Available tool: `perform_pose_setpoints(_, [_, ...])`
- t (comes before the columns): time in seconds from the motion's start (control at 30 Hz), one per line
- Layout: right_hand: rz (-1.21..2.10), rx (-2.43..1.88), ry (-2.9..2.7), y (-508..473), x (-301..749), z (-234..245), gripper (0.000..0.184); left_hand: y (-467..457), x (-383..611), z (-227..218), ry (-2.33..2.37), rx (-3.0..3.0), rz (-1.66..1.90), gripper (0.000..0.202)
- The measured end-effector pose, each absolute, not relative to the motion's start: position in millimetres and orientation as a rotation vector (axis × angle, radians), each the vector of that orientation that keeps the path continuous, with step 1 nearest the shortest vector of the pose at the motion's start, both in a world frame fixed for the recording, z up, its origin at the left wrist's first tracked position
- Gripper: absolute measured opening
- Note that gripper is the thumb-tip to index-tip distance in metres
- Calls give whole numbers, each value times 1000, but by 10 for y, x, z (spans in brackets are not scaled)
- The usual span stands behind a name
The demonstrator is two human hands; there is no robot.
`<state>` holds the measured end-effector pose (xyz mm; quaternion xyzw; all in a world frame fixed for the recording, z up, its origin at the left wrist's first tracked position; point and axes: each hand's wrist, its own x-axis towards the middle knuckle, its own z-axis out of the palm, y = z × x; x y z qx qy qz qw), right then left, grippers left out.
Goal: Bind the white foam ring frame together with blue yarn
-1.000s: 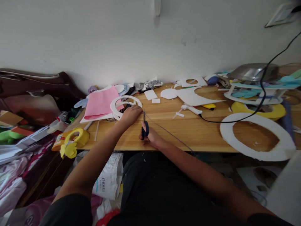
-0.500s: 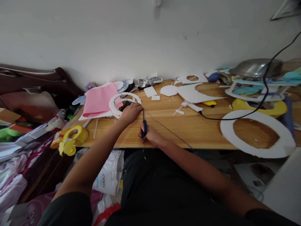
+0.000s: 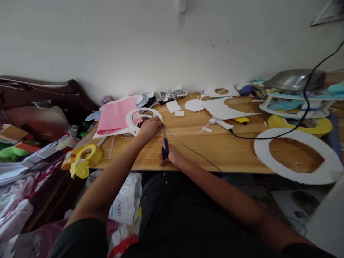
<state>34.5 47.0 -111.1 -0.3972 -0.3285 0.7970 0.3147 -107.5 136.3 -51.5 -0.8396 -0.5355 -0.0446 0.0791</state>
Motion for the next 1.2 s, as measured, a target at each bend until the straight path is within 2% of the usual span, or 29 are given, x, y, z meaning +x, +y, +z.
perform_pose_setpoints(0.3, [2067, -1154, -904, 473, 327, -1073, 36, 1379, -992, -508, -1679, -2510, -247, 28])
perform_pose_setpoints(0.53, [2004, -1130, -969, 474, 313, -1154, 33, 1355, -1000, -503, -1764, -2598, -429, 44])
perform_pose_setpoints(0.73, [1946, -1096, -1034, 469, 275, -1243, 33, 1272, -932, -473, -1888, -2599, -582, 46])
perform_pose_setpoints(0.83, [1888, -1080, -1082, 403, 296, -1261, 32, 1230, -899, -444, -1953, -2566, -681, 42])
perform_pose_setpoints(1.03, [1819, -1035, -1141, 148, 572, -1087, 45, 1050, -852, -401, -2039, -2528, -898, 6])
perform_pose_setpoints(1.2, [1869, -1009, -1157, -78, 874, -964, 57, 785, -726, -403, -1985, -2635, -1028, 9])
